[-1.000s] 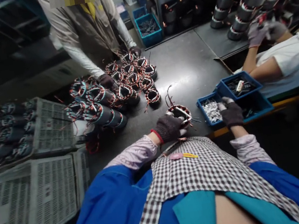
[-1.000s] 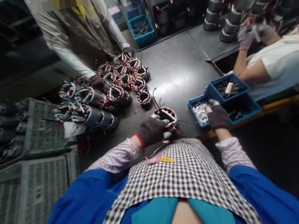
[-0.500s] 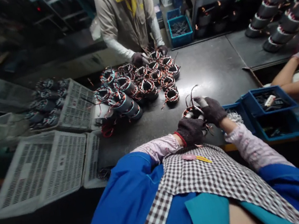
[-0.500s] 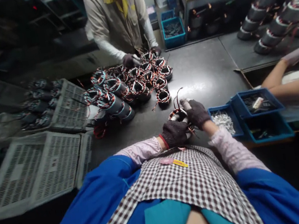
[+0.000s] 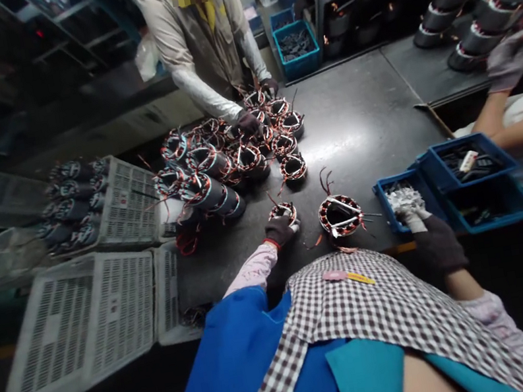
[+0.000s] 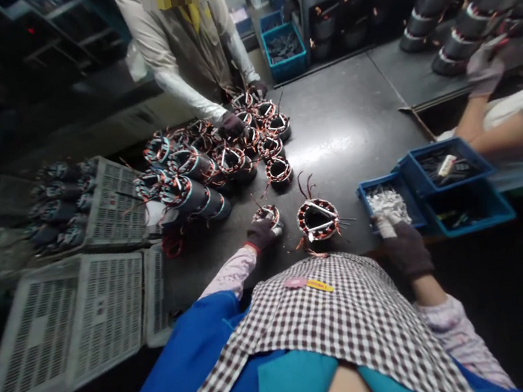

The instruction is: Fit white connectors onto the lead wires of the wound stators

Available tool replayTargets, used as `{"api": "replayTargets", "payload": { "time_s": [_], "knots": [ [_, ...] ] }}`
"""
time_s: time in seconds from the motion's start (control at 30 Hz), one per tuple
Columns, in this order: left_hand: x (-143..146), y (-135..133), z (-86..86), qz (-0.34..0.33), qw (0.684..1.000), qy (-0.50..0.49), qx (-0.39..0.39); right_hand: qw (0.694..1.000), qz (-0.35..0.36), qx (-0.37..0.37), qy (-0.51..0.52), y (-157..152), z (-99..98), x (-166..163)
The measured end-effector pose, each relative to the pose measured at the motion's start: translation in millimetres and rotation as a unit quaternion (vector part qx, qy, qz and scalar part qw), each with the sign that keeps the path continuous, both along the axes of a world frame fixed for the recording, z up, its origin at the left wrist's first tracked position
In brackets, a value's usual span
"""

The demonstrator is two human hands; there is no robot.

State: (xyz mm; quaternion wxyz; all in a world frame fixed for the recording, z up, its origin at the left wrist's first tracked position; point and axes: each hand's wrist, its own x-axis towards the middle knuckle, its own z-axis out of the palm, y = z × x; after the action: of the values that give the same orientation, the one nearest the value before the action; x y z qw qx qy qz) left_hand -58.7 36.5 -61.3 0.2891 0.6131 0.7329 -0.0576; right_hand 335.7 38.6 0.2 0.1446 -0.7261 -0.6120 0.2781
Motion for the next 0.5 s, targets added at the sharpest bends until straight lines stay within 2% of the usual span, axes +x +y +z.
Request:
{"api": "replayTargets", "payload": {
  "time_s": [0.07,0.13,0.23,0.33,0.4,0.43,0.5],
  "knots": [
    [4.2,1.6,-6.2,-0.048,0.999,0.008,-0.005,0.998,0.045,0.022,0.038,16.3,9.9,-22.8],
    [5.3,11.4,-1.1,-0.056,0.998,0.003,0.019,0.988,0.147,0.036,0.04,37.5,20.8,-49.7],
    [5.3,31.2,26.5,-0.008,0.997,-0.001,0.071,0.952,0.303,0.009,-0.029,63.8,32.0,-90.2],
    [21.6,36.1,64.8,0.009,0.981,-0.094,0.172,0.915,0.38,-0.042,-0.128,75.6,34.9,-113.9],
    [46.7,28.7,84.4,-0.058,0.96,-0.2,0.186,0.901,0.399,-0.059,-0.16,78.6,33.9,-116.5],
    [61.7,23.7,90.4,-0.108,0.954,-0.228,0.164,0.897,0.406,-0.062,-0.165,79.8,33.3,-115.3],
    [91.3,15.1,95.4,-0.184,0.956,-0.2,0.109,0.892,0.416,-0.063,-0.163,82.2,32.8,-111.9]
  ]
}}
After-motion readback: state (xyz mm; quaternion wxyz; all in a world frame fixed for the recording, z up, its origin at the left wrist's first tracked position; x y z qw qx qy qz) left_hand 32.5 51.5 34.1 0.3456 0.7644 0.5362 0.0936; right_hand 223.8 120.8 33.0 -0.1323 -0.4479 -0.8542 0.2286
